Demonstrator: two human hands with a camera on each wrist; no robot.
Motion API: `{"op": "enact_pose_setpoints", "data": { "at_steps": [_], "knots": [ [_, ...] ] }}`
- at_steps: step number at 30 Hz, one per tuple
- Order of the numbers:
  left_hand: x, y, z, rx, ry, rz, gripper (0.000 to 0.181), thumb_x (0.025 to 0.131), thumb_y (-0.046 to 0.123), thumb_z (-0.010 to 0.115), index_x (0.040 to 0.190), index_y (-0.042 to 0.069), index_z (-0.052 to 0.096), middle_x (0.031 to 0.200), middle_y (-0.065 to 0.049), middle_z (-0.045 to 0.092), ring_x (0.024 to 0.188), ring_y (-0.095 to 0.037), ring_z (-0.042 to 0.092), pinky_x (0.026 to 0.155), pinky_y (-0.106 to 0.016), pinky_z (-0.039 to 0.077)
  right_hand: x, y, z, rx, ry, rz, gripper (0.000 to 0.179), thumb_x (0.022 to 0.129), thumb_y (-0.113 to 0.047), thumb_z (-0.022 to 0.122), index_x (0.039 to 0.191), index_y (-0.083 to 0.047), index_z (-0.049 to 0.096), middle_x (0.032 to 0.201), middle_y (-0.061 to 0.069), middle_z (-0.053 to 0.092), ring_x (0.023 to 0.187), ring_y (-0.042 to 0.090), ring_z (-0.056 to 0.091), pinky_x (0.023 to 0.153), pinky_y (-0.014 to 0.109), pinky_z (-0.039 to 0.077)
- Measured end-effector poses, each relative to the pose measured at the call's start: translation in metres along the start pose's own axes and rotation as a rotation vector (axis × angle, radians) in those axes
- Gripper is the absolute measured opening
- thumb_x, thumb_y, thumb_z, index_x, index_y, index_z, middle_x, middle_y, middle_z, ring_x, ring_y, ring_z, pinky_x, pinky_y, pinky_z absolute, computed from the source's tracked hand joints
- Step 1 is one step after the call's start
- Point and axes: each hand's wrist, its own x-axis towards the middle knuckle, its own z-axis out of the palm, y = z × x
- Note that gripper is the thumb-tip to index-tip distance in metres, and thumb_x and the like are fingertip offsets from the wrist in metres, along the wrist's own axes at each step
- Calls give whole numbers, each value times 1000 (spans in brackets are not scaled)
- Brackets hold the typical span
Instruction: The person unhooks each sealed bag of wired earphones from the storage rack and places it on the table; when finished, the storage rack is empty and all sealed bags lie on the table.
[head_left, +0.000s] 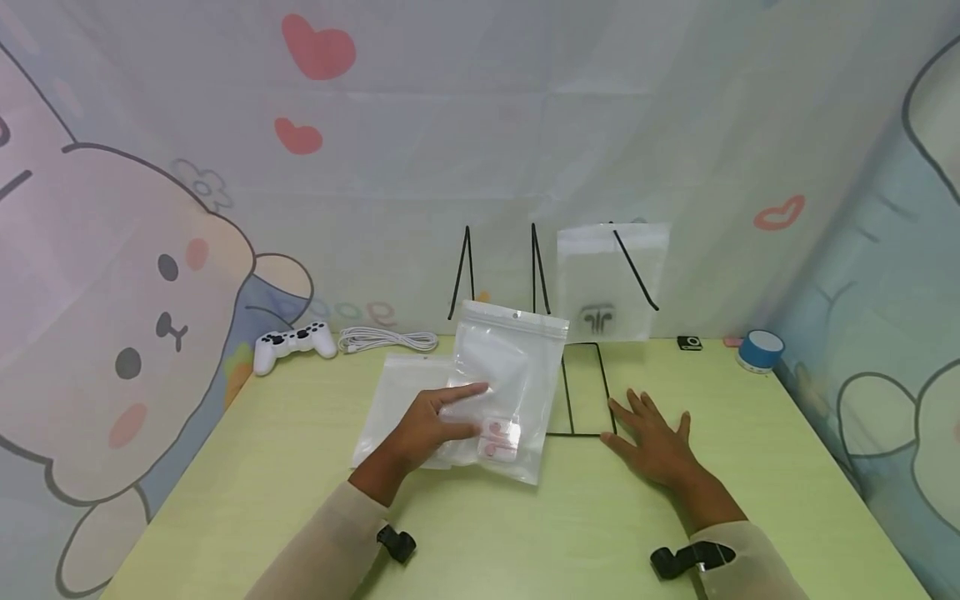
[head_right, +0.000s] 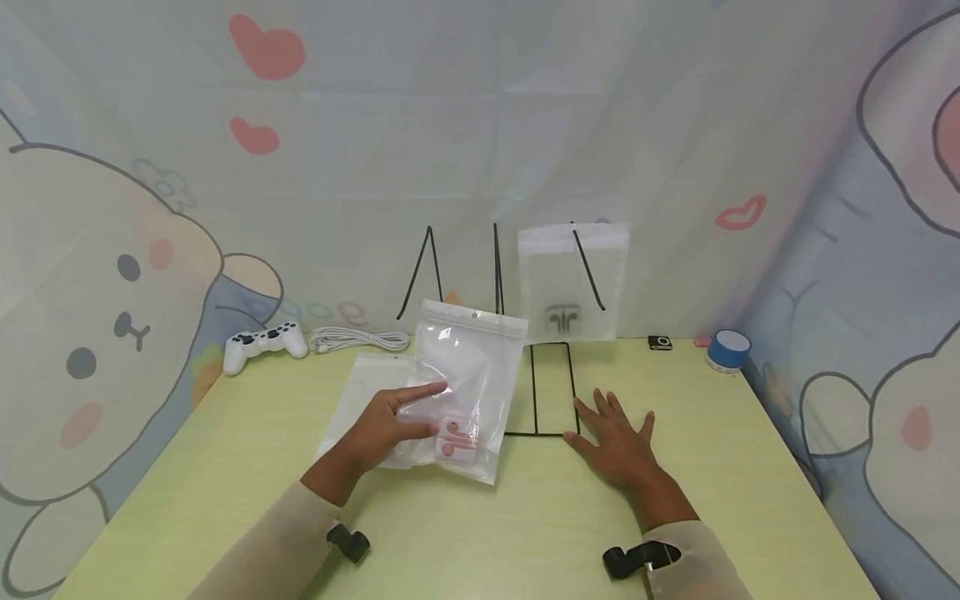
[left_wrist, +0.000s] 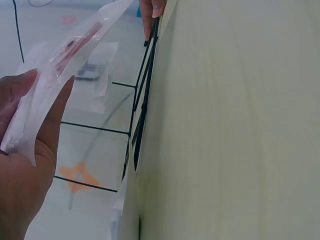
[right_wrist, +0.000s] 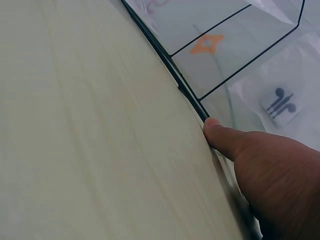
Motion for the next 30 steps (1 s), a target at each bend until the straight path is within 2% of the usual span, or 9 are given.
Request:
{"op": "enact_pose_setpoints", "data": {
  "at_steps": [4, 11, 17, 22, 27, 30],
  "knots": [
    [-2, -3, -9, -23, 11, -28, 66, 87, 9, 90, 148, 24, 71, 162, 1, 61, 155, -22, 47, 109, -18, 48, 0, 2, 0, -2, -2, 1, 72, 109, -56, 59, 169, -18, 44, 180, 25, 25, 168, 52, 17, 116, 94, -10],
    [-5, -8, -25, -64, 49, -79, 69, 86, 5, 88, 151, 20, 69, 164, -9, 58, 142, -24, 57, 101, -21, 56, 2, 5, 1, -4, -5, 0, 73, 109, -58, 58, 169, -19, 43, 180, 24, 24, 168, 52, 16, 116, 94, -10],
    [-8, -13, -39, -77, 66, -112, 71, 88, 2, 87, 153, 17, 66, 169, -12, 51, 146, -26, 54, 102, -19, 55, 1, 5, 1, 6, -7, -2, 73, 109, -57, 59, 169, -18, 44, 180, 25, 24, 168, 52, 16, 116, 94, -10],
    [-15, -15, -53, -86, 69, -137, 72, 88, 0, 86, 155, 14, 64, 168, -17, 51, 131, -24, 62, 91, -24, 62, 0, 4, 1, 2, -4, -1, 73, 109, -56, 59, 169, -18, 44, 180, 24, 25, 168, 52, 17, 116, 94, -10],
    [-21, -19, -69, -111, 83, -157, 73, 87, -1, 85, 156, 14, 63, 164, -20, 53, 119, -16, 67, 88, -27, 65, 1, 2, 1, 5, 1, -4, 73, 109, -56, 60, 168, -17, 45, 179, 25, 26, 167, 52, 18, 117, 93, -10],
    [-23, -23, -78, -120, 97, -179, 74, 88, -1, 85, 156, 15, 62, 160, -20, 55, 111, -15, 71, 86, -29, 66, 0, 2, 0, 9, -6, 4, 72, 109, -55, 60, 169, -17, 44, 180, 24, 25, 168, 51, 17, 117, 93, -11]
  ]
}}
